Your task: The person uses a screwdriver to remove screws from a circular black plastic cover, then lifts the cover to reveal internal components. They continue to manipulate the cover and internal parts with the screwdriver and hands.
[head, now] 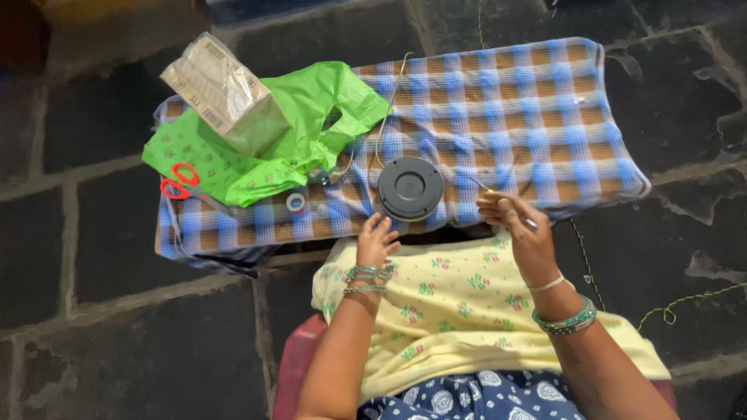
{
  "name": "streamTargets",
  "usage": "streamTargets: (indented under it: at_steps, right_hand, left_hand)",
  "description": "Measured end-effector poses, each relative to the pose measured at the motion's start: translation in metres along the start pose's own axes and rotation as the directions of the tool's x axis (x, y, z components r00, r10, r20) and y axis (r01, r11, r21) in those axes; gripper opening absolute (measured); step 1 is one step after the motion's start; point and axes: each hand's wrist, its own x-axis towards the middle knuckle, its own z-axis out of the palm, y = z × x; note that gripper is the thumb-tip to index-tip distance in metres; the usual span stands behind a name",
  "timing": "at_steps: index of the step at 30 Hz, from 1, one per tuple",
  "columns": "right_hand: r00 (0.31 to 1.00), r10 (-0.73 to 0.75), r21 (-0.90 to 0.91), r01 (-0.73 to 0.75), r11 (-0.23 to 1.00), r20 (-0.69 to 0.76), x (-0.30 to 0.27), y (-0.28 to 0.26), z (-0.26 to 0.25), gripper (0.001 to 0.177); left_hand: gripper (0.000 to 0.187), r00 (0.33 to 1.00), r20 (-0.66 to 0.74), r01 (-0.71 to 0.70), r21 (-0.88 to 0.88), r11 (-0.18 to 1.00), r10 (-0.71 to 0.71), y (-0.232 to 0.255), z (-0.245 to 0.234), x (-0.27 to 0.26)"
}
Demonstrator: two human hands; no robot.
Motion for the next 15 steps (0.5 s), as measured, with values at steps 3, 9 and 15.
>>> streamTargets:
  at_steps: [3, 9, 15]
  right_hand:
    - [0.999, -0.010, -0.127, 0.016, 0.992, 0.047, 0.029, 0.023, 0.007, 0.030]
    - [0.990, -0.020, -0.448, 0.081, 0.890, 0.139, 0.089, 0.063, 0.031, 0.026]
    - [0.987, 0.088, -0.583, 0.008, 0.812, 0.136, 0.127, 0.092, 0.058, 0.033]
  left_hand:
    - [0.072, 0.996, -0.037, 0.075, -0.017, 0.997, -0.075, -0.017, 0.004, 0.026]
    - [0.078, 0.995, -0.097, -0.015, 0.030, 0.999, 0.018, -0.035, 0.013, 0.035]
    - [0.072, 0.947, -0.244, -0.114, 0.356, 0.928, 0.209, -0.024, 0.035, 0.017]
